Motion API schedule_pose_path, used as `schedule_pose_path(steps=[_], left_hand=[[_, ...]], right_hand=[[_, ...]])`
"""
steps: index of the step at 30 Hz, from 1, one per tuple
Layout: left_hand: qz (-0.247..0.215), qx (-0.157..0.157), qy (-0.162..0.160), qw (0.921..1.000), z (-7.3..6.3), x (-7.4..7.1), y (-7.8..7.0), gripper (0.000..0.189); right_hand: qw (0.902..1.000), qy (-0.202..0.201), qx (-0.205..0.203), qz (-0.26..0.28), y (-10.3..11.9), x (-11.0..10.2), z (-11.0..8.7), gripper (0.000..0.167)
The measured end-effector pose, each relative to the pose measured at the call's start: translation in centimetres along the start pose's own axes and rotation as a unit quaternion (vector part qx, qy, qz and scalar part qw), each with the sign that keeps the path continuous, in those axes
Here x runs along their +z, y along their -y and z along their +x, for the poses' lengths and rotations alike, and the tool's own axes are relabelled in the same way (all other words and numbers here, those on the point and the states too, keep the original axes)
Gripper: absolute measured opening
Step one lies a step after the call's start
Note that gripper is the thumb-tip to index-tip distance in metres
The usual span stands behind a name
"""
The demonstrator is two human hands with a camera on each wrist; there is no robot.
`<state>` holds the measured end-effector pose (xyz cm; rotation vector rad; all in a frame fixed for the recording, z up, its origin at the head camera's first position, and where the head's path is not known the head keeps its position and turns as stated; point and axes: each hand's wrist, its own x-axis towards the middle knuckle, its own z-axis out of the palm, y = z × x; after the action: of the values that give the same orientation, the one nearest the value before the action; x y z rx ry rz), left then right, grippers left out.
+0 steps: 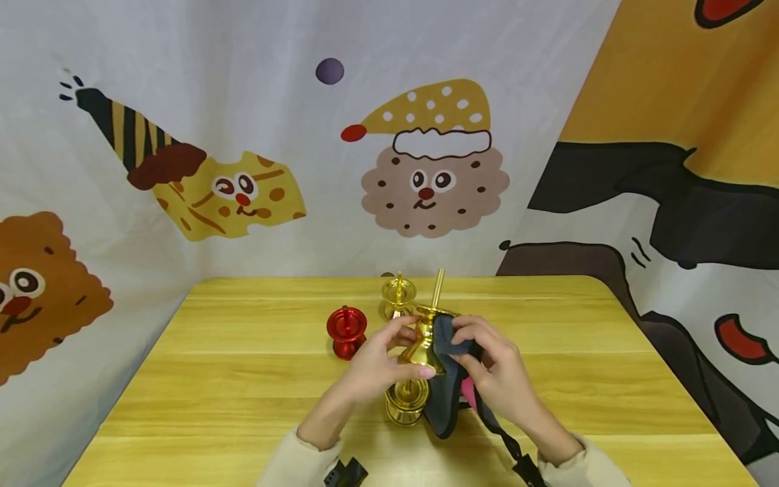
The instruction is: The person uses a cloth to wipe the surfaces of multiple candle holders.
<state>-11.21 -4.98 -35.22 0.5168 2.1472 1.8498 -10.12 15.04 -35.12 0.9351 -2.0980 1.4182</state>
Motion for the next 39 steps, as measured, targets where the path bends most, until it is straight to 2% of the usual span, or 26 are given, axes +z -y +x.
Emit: schedule_pose_path(steps=[2, 4, 7, 9, 13, 16, 19, 23, 27, 29, 31, 33, 36, 39], left_hand=[[-0.047, 0.006, 0.026, 0.9985, 0.0, -0.5, 0.2, 0.069], [-0.103, 0.014, 0.055, 0.993, -0.1, -0.8, 0.4, 0.071], [-0.158, 0.027, 0.089, 0.9831, -0.2, -1.2, 0.5, 0.074], [-0.171, 0.03, 0.096, 0.98, -0.2, -1.3, 0.5, 0.075], [-0.155, 0.027, 0.09, 0.9834, -0.2, -1.3, 0.4, 0.071], [-0.13, 0.028, 0.087, 0.9874, -0.3, -1.1, 0.2, 0.069], [-0.104, 0.026, 0.08, 0.991, -0.3, -0.9, 0.0, 0.075], [-0.057, 0.012, 0.043, 0.9974, -0.5, -0.3, -0.1, 0.084], [-0.025, 0.01, 0.015, 0.9995, -0.4, 0.0, 0.0, 0.08], [-0.02, 0.015, 0.015, 0.9996, -0.4, 0.0, 0.1, 0.078], [-0.03, 0.021, 0.027, 0.999, -0.3, -0.2, 0.2, 0.078], [-0.051, 0.024, 0.042, 0.9975, -0.3, -0.4, 0.3, 0.081], [-0.089, 0.03, 0.066, 0.9934, -0.4, -0.7, 0.5, 0.091], [-0.092, 0.037, 0.075, 0.9922, -0.3, -0.8, 0.7, 0.097]], right_hand=[[0.9987, 0.001, 0.012, 0.05, -0.3, -0.1, -0.1, 0.033], [0.9951, 0.0, 0.036, 0.092, -0.5, -0.3, -0.2, 0.031], [0.992, 0.001, 0.07, 0.105, -0.7, -0.5, -0.3, 0.027], [0.9913, 0.004, 0.084, 0.101, -0.7, -0.6, -0.3, 0.026], [0.9933, 0.005, 0.086, 0.078, -0.3, -0.5, 0.0, 0.028], [0.9983, -0.002, 0.057, 0.007, 0.2, -0.4, 0.1, 0.032], [0.9976, -0.012, 0.028, -0.062, 0.7, -0.2, 0.3, 0.035], [0.9963, 0.0, 0.004, -0.086, 1.1, 0.0, 0.5, 0.035], [0.9926, 0.016, -0.051, -0.109, 1.3, 0.2, 0.6, 0.039], [0.9928, 0.022, -0.066, -0.097, 1.1, 0.2, 0.6, 0.04], [0.9965, 0.026, -0.059, -0.052, 0.8, 0.0, 0.4, 0.04], [0.9993, 0.027, -0.026, 0.009, 0.5, -0.2, 0.1, 0.038], [0.9965, 0.021, 0.027, 0.076, -0.1, -0.4, -0.2, 0.035], [0.9933, 0.023, 0.066, 0.092, -0.4, -0.6, -0.4, 0.03]])
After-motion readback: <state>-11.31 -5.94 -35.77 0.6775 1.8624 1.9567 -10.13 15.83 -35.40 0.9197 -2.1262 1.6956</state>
